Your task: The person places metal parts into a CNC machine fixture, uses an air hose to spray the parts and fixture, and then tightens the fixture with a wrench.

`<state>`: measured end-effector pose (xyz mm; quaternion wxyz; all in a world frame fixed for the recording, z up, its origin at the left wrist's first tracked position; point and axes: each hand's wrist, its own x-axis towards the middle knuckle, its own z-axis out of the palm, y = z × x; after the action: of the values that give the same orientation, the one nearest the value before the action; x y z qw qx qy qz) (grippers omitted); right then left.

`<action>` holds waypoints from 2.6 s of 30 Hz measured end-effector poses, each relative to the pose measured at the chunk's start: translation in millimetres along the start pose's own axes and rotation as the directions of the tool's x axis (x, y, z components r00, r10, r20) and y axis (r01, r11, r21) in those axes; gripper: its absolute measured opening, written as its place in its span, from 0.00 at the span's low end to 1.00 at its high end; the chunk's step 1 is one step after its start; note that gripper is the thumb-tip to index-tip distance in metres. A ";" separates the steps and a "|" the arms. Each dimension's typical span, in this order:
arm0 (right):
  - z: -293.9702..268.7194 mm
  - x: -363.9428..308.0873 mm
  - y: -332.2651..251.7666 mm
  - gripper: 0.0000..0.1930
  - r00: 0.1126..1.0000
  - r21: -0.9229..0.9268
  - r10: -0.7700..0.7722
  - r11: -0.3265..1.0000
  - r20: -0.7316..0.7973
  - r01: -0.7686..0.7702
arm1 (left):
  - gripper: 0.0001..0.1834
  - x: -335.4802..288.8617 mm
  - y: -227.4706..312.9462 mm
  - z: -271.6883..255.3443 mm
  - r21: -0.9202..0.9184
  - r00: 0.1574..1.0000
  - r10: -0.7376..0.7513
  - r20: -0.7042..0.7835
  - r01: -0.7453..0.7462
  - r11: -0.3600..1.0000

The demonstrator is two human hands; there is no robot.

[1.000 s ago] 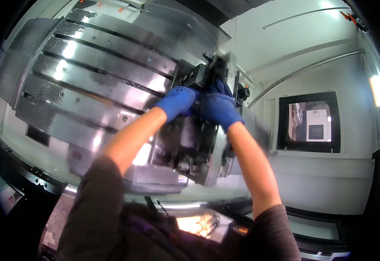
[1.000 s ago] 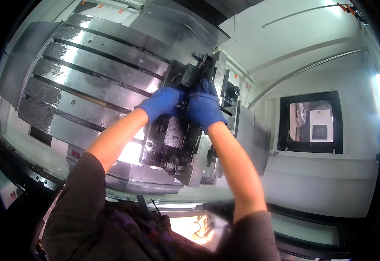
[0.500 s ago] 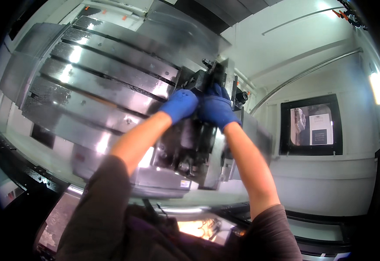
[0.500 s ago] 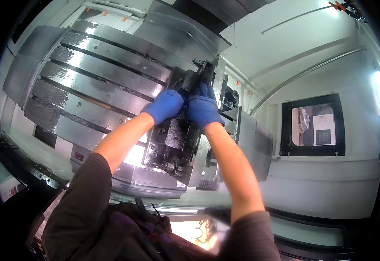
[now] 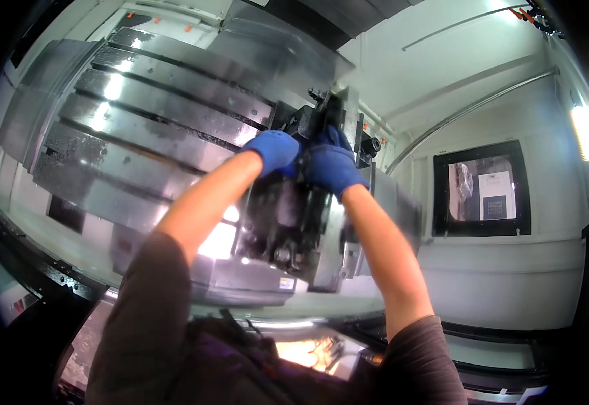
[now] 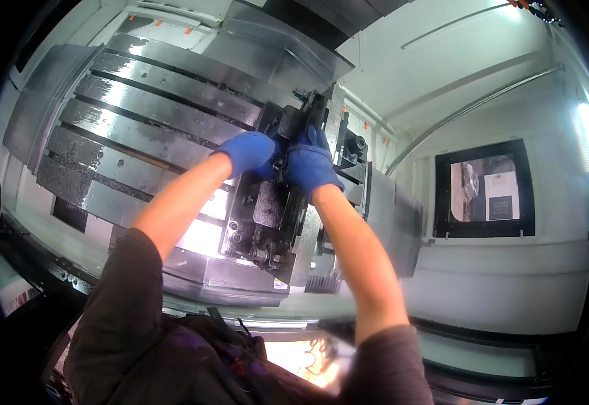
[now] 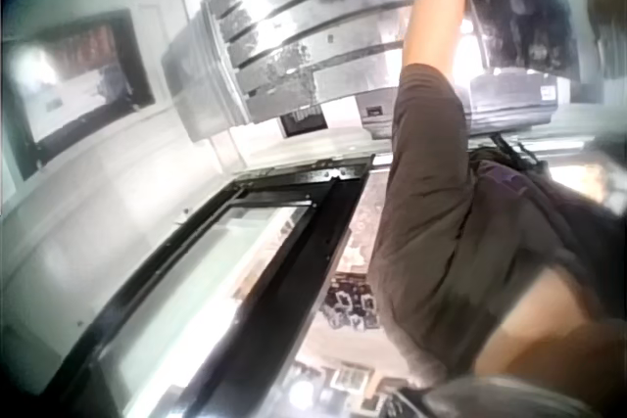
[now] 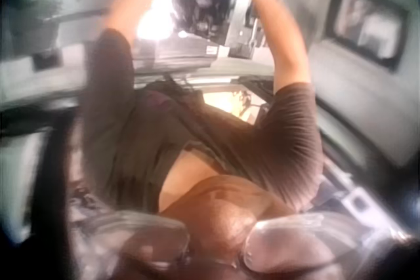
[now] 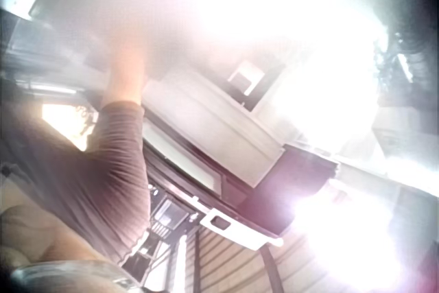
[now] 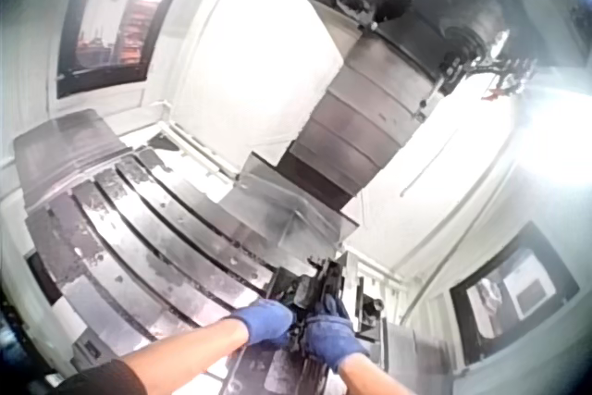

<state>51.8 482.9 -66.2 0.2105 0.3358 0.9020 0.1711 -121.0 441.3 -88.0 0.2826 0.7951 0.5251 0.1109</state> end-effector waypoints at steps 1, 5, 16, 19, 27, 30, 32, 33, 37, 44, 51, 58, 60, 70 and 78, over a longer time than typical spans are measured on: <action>-1.0 0.2 -1.6 0.17 0.999 -0.003 -0.005 1.000 -0.039 0.005 | 0.15 5.9 0.6 5.6 -0.008 1.000 -0.024 -0.012 0.024 1.000; 3.5 -0.9 -3.4 0.18 0.987 -0.031 -0.003 1.000 -0.160 -0.002 | 0.13 16.0 4.0 25.1 -0.040 0.993 -0.067 -0.094 0.063 0.997; -11.3 -4.3 -5.7 0.16 0.999 0.109 0.035 0.993 0.040 -0.039 | 0.11 -8.1 10.9 -8.9 0.118 0.982 -0.031 -0.185 0.053 0.992; 1.4 -2.5 -2.4 0.15 0.994 0.069 0.013 0.998 -0.111 -0.006 | 0.11 20.1 11.0 32.5 -0.057 0.966 -0.152 -0.211 0.143 0.988; -0.2 -8.4 -4.8 0.15 0.995 0.092 0.087 0.992 -0.051 -0.082 | 0.11 -21.6 4.8 -26.5 0.030 0.972 0.070 -0.222 -0.065 0.997; -11.4 -6.3 -5.3 0.16 0.997 0.073 0.082 0.994 -0.017 -0.080 | 0.12 -2.5 4.5 -23.7 0.087 0.994 -0.046 -0.101 0.055 0.995; -15.0 -3.5 -8.9 0.17 0.997 0.056 0.076 0.996 -0.016 -0.075 | 0.13 34.2 -7.0 4.0 0.069 0.997 -0.079 -0.002 0.079 0.995; -14.7 -3.6 -10.3 0.17 0.996 0.066 0.088 0.994 -0.028 -0.086 | 0.13 51.9 -13.4 21.3 0.064 0.995 -0.085 0.055 0.081 0.995; -9.8 0.5 -2.6 0.19 0.986 0.150 0.029 0.987 0.164 -0.054 | 0.11 44.7 6.8 47.5 -0.040 0.968 -0.176 -0.178 0.171 0.984; 2.1 -9.1 -2.9 0.16 0.996 0.146 0.082 0.986 -0.042 -0.075 | 0.09 4.0 18.3 16.3 0.200 0.967 0.177 -0.182 -0.140 0.970; -16.1 -7.0 -3.8 0.16 0.990 0.207 0.129 0.968 0.059 -0.139 | 0.16 108.3 -47.3 66.0 -0.251 0.946 0.029 0.321 0.056 0.966; 7.9 -2.9 -8.2 0.20 0.988 0.217 0.146 0.967 -0.050 -0.132 | 0.17 73.3 -16.9 63.5 0.015 0.991 -0.101 -0.091 0.103 0.995; 4.8 -2.2 -8.1 0.20 0.989 0.185 0.142 0.973 -0.031 -0.134 | 0.17 71.9 -22.0 70.4 0.032 0.983 -0.022 -0.184 0.028 0.999; -30.6 -54.9 25.5 0.21 0.823 0.705 0.392 0.709 -0.411 0.013 | 0.09 59.6 15.4 49.4 0.314 0.992 0.050 -0.119 -0.010 0.949; 140.2 -244.1 -17.0 0.20 0.207 0.880 0.873 -0.466 0.441 0.089 | 0.08 56.1 5.6 64.5 0.428 0.968 0.086 -0.234 0.023 0.903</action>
<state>279.5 328.7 -128.8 -0.5574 0.6787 0.3553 -0.3200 -62.3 468.6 -144.2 0.0318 0.8259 0.5546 0.0960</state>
